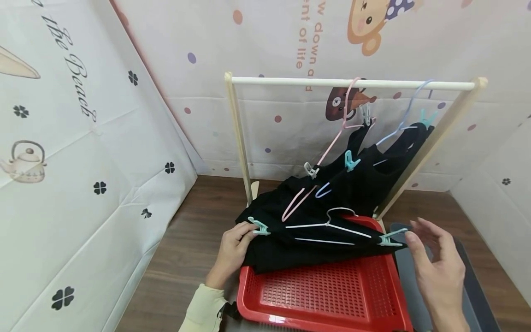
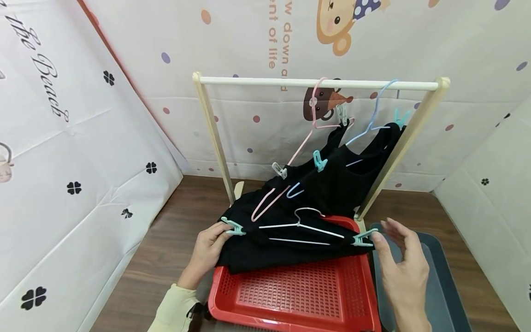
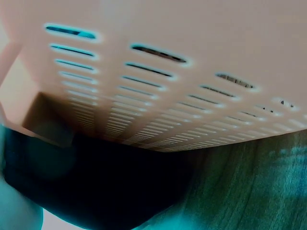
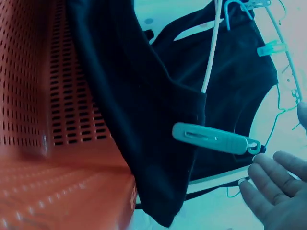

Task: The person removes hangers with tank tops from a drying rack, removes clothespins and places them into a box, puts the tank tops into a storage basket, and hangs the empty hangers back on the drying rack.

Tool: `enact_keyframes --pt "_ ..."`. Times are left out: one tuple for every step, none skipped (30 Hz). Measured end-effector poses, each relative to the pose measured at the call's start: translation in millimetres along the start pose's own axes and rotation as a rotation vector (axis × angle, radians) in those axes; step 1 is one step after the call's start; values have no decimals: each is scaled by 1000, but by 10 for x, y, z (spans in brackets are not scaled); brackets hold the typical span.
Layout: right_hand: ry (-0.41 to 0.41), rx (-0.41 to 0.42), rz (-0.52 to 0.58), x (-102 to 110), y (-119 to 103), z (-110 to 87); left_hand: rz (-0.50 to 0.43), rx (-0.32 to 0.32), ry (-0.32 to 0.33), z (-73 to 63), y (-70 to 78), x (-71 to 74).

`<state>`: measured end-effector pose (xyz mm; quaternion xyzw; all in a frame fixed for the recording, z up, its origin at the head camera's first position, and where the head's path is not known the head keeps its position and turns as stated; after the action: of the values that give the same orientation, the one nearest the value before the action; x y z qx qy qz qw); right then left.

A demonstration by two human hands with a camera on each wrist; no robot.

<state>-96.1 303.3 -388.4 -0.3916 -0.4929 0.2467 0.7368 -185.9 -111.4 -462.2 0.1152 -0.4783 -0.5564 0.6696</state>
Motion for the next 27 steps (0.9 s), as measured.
enact_keyframes --pt "3 22 14 -14 -13 -4 -1 3 -2 -3 -6 -4" --pt "3 44 20 -27 -23 -4 -4 7 -4 -4 -12 -7" --pt "-2 58 26 -40 -31 -1 -4 8 -5 -6 -20 -9" --pt "-9 67 31 -53 -34 3 -5 9 -5 -8 -29 -12" --pt "-18 76 32 -65 -36 11 -2 9 -5 -9 -35 -13" --pt "-28 79 29 -77 -36 20 -1 7 -2 -10 -35 -13" --pt "-38 81 26 -87 -37 28 2 4 0 -11 -35 -13" --pt "-43 83 22 -94 -35 35 2 4 0 -11 -36 -13" --pt "-48 81 19 -99 -33 41 4 1 0 -12 -36 -14" --pt "-49 81 14 -100 -31 45 4 -1 0 -12 -32 -15" --pt "-50 81 10 -100 -31 47 3 1 -3 -11 -30 -17" --pt "-50 85 6 -99 -34 48 4 2 -4 -12 -28 -17" --pt "-52 91 6 -101 -36 51 6 5 -5 -13 -31 -19" --pt "-57 98 -1 -104 -41 55 6 10 -6 -14 -33 -19" --pt "-63 106 -4 -108 -46 58 9 11 -5 -16 -31 -18" --pt "-69 117 -7 -112 -55 61 9 13 -2 -18 -29 -16" --pt "-75 126 -10 -117 -63 65 12 17 -2 -19 -31 -15" --pt "-80 135 -14 -122 -71 71 13 18 1 -21 -30 -13" --pt "-85 146 -14 -126 -77 76 15 20 2 -22 -31 -13" --pt "-87 156 -17 -128 -87 82 13 23 2 -22 -32 -12" --pt "-89 164 -14 -131 -92 88 14 23 1 -22 -32 -13" --pt "-90 169 -17 -134 -95 95 11 26 0 -22 -35 -13" --pt "-93 173 -20 -138 -102 102 8 29 -3 -21 -39 -14" --pt "-95 178 -25 -141 -108 108 5 29 -4 -19 -40 -14" --pt "-96 183 -29 -145 -113 118 6 27 -5 -16 -40 -14" --pt "-98 184 -35 -152 -117 129 6 26 -4 -12 -40 -12" --pt "-99 187 -43 -157 -123 141 6 22 -2 -6 -39 -9"
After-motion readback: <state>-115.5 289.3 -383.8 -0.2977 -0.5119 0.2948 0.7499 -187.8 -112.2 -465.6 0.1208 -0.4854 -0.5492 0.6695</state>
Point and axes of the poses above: each hand's wrist, its own z-axis towards the middle knuckle, its own x-axis out of the back of the hand, y = z × x, the point moved 6 cm from there along z, towards the middle knuckle, and after that the axes turned 14 degrees about -y, right-handed, at the moved point
